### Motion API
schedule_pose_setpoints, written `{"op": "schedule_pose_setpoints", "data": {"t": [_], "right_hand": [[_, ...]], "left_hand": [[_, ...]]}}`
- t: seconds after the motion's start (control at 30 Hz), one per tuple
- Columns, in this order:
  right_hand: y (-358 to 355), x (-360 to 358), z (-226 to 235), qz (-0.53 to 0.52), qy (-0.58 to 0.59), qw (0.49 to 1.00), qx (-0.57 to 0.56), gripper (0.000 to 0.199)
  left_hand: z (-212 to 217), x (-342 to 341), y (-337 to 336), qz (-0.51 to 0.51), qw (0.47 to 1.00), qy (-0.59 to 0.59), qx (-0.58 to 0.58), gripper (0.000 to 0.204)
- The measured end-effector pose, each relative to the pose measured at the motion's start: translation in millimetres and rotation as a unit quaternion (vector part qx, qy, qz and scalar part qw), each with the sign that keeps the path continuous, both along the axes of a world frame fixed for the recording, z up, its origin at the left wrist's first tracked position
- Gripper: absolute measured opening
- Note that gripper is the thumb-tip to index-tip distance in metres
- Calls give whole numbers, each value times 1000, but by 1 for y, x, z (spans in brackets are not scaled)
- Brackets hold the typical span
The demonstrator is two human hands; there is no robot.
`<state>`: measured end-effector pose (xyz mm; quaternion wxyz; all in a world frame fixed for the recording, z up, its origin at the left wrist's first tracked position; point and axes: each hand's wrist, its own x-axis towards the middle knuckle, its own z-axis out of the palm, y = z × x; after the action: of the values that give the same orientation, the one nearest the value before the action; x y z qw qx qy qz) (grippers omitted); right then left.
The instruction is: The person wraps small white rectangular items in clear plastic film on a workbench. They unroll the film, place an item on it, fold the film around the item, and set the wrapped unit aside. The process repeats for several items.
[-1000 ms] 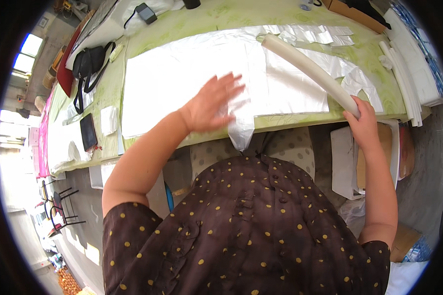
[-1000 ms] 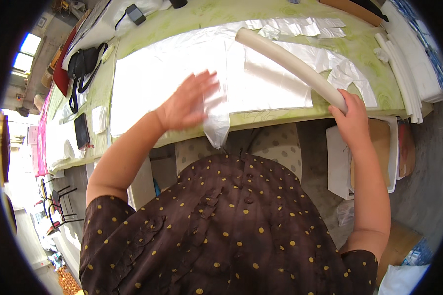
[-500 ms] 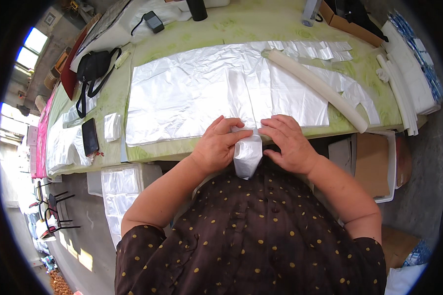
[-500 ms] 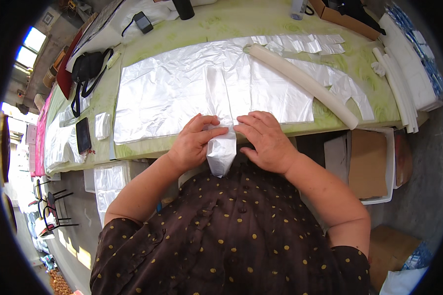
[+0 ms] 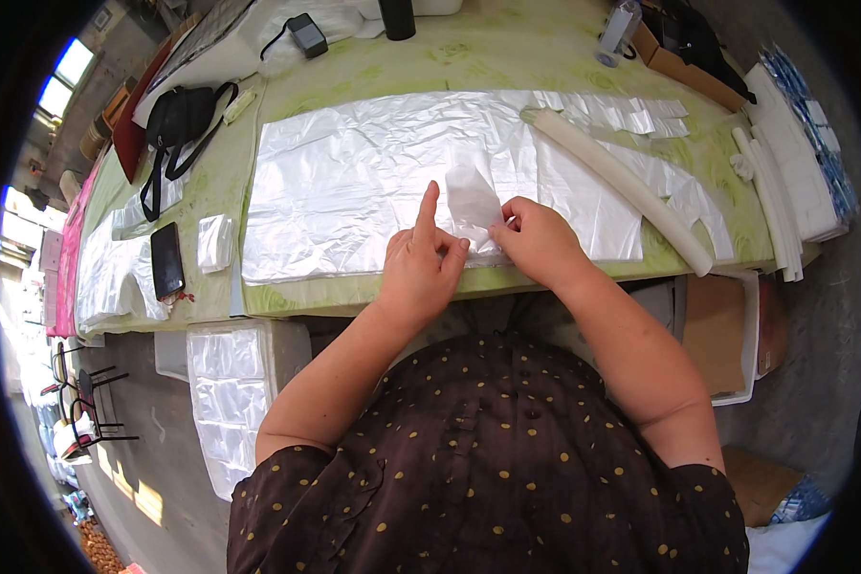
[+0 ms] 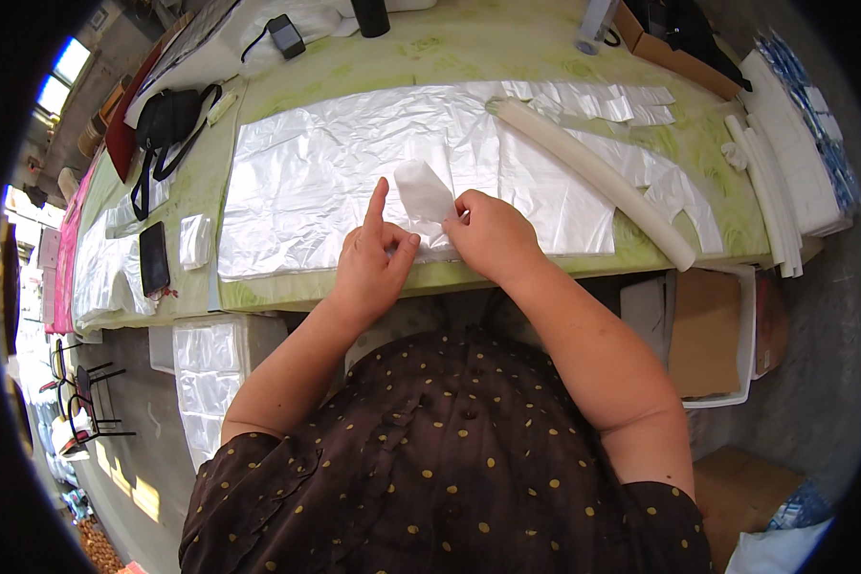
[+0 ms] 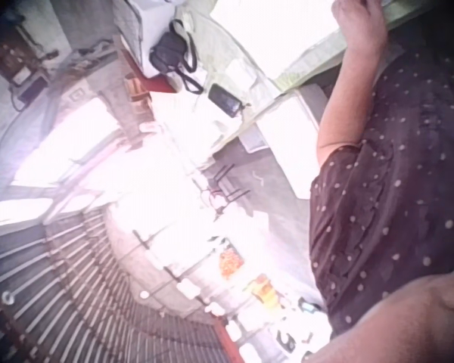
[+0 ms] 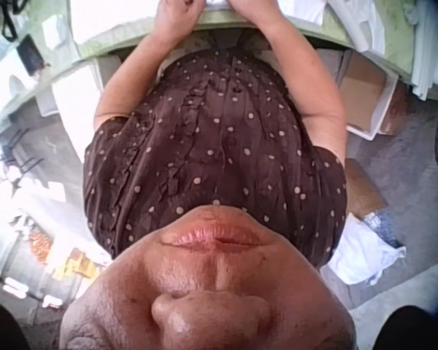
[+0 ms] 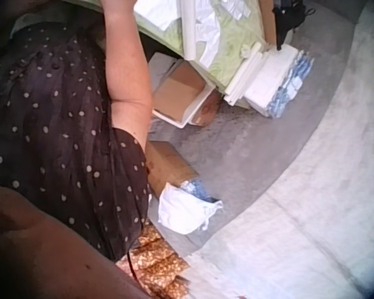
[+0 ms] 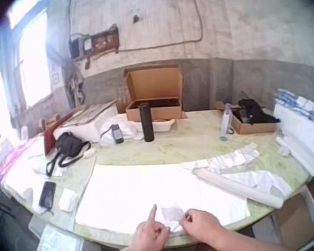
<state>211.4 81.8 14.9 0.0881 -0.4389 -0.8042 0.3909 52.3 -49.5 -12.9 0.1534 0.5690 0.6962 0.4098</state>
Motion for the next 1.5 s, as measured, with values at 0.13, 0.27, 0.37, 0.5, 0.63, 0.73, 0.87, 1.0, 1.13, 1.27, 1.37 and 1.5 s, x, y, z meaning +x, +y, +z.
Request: {"op": "schedule_pose_setpoints", "data": {"t": [0.13,0.27,0.37,0.5,0.63,0.73,0.87,1.0,1.13,1.27,1.37,1.5], "right_hand": [[-1,-5,1,-18,-29,999,26,41],[-9,-6,7,-41,-33,998,35,46],[-17,-3,3,-42,-12,997,62,43],[-16,2,-8,-12,29,996,86,34],[-20,10,-18,-7,92,992,84,22],[-24,12,-20,6,111,987,112,16],[-26,8,-23,10,120,980,161,12],[-25,9,-23,13,121,979,162,11],[-24,11,-21,24,123,984,124,12],[-37,35,-9,64,130,989,38,13],[-46,52,-2,111,157,977,89,15],[-31,50,-1,160,227,924,263,28]], "left_hand": [[1,-6,5,-2,982,187,34,71],[-2,-8,16,-97,956,278,11,63],[-5,-6,25,-102,945,304,-62,66],[-6,-5,30,-88,943,310,-79,69],[-3,-1,23,-74,943,312,-88,71],[-3,1,19,-55,939,330,-80,73],[-1,-7,29,-120,934,335,-34,79],[1,-12,38,-155,934,311,-78,84],[2,-11,37,-146,928,335,-75,88],[11,-13,16,-182,931,304,-84,88],[10,-12,-4,-202,933,286,-83,87],[7,-11,-10,-193,942,268,-61,83]]}}
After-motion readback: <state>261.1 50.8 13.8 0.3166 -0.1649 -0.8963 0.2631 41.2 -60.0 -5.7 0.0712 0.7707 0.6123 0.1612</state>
